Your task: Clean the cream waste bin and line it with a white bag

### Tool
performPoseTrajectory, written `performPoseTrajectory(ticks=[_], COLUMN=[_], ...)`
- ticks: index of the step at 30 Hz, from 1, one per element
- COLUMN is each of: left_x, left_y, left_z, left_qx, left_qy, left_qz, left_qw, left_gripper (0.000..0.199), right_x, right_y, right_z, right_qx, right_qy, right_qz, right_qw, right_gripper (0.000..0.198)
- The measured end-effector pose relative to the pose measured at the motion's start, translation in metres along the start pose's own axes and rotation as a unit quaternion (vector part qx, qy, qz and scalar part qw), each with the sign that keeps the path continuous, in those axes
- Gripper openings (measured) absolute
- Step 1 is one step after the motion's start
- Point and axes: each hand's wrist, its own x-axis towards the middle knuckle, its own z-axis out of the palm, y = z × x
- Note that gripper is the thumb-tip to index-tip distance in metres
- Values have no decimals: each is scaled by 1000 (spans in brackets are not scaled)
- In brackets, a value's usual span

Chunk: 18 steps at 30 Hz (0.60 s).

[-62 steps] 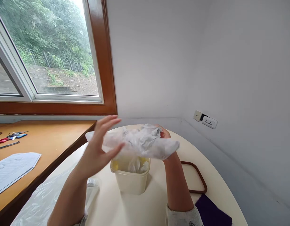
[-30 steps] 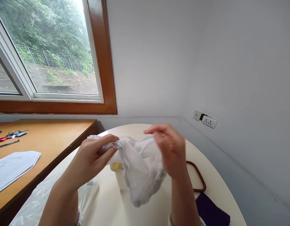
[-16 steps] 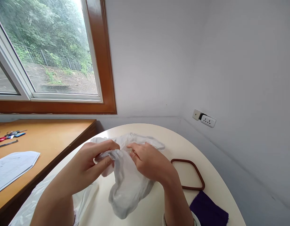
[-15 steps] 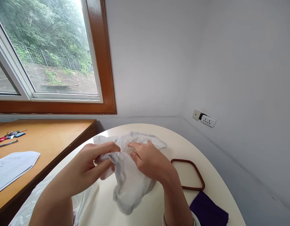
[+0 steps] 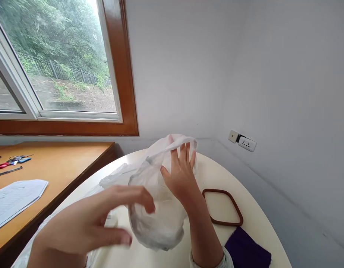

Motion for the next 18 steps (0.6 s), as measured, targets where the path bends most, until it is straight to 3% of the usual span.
performPoseTrajectory(ticks=[2, 4, 6, 8, 12, 15, 18], left_x=[8, 18, 25, 29, 29, 25, 24], left_y=[-5, -11, -17, -22, -32, -40, -47], left_z=[4, 10, 14, 15, 8, 1, -3], left_qx=[-3, 29, 78, 113, 123, 38, -123], left_qy=[168, 331, 409, 399, 365, 396, 449], left_qz=[-44, -106, -158, -184, -198, -208, -173], left_qw=[985, 937, 895, 891, 901, 894, 868], left_gripper=[20, 22, 37, 48, 16, 23, 23], right_x=[-1, -3, -5, -7, -7, -3, -1], right_y=[-5, -9, -14, -18, -20, -17, -13], right_z=[-2, -4, -6, -7, -6, -2, -1], right_qx=[18, 36, 54, 66, 69, 70, 84], right_qy=[30, 46, 57, 67, 80, 103, 118], right_qz=[-17, -40, -66, -86, -96, -70, -29], right_qw=[999, 997, 995, 992, 990, 990, 989], right_gripper=[76, 80, 82, 82, 75, 63, 45])
